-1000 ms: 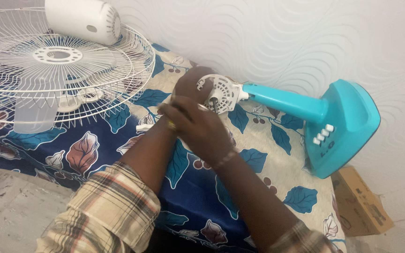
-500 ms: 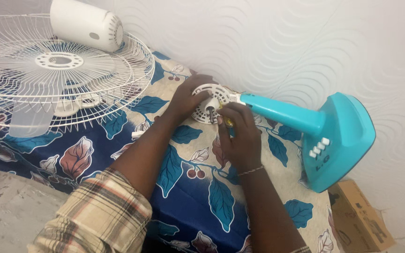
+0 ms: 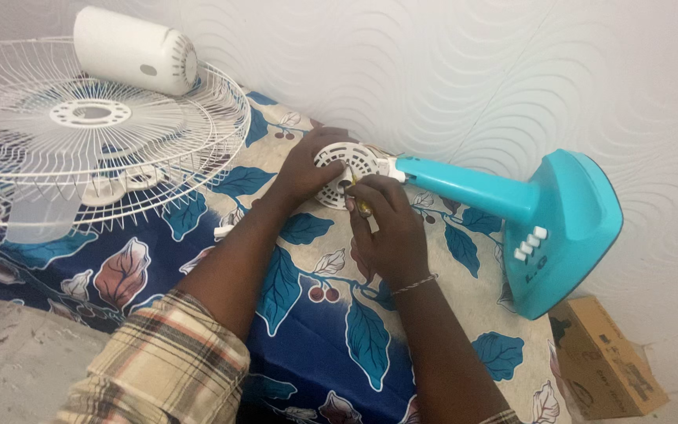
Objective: The person assembles an electric fan by attaching the motor housing to the fan stand and securing it with a screwdriver. They then attach the fan cage and a white plastic component to the assembly.
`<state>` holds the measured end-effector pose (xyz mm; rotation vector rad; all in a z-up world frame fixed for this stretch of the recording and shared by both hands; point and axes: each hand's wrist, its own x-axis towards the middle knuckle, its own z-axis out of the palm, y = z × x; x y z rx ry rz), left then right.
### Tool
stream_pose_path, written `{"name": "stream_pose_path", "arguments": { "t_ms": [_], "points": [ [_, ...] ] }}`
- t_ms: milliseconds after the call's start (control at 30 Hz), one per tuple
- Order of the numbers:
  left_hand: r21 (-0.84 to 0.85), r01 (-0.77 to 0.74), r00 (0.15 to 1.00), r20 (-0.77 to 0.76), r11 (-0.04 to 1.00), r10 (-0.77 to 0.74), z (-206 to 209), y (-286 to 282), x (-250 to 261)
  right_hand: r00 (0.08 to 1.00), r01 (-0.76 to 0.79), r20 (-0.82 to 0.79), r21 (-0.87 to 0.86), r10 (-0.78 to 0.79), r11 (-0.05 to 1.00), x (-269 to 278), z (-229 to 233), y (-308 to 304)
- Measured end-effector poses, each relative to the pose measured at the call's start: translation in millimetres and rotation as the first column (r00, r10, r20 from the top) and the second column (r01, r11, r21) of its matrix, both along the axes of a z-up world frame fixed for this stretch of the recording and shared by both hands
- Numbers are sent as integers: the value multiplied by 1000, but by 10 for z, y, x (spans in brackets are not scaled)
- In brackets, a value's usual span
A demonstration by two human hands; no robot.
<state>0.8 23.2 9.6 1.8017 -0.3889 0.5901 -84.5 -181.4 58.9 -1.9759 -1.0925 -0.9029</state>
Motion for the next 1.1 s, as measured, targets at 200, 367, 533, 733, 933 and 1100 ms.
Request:
{"name": "stream_pose_path", "arguments": {
  "t_ms": [200, 367, 533, 733, 933, 1100],
  "points": [
    [6, 30, 995, 94, 1000, -31, 16, 10, -14, 1000, -2, 16, -8, 2, 1000, -3, 7, 13],
    [44, 8, 990, 140, 999, -14, 10, 15, -14, 999, 18, 49, -12, -17, 1000, -28, 23, 19],
    [37, 2, 990, 143, 999, -8, 21, 8, -31, 996, 50, 69, -24, -48, 998, -48, 29, 27],
    [5, 19, 995, 96, 1000, -19, 20, 1, -38, 955, 272, 151, -108, -255, 956, -36, 4, 48],
    [66, -6, 987, 163, 998, -5, 27, 11, -15, 954, 296, 9, -192, -300, 936, -49, -30, 152],
    [49, -5, 989, 149, 999, -2, 53, -3, -38, 969, 225, 111, -42, -219, 973, -166, -18, 194]
  ]
}}
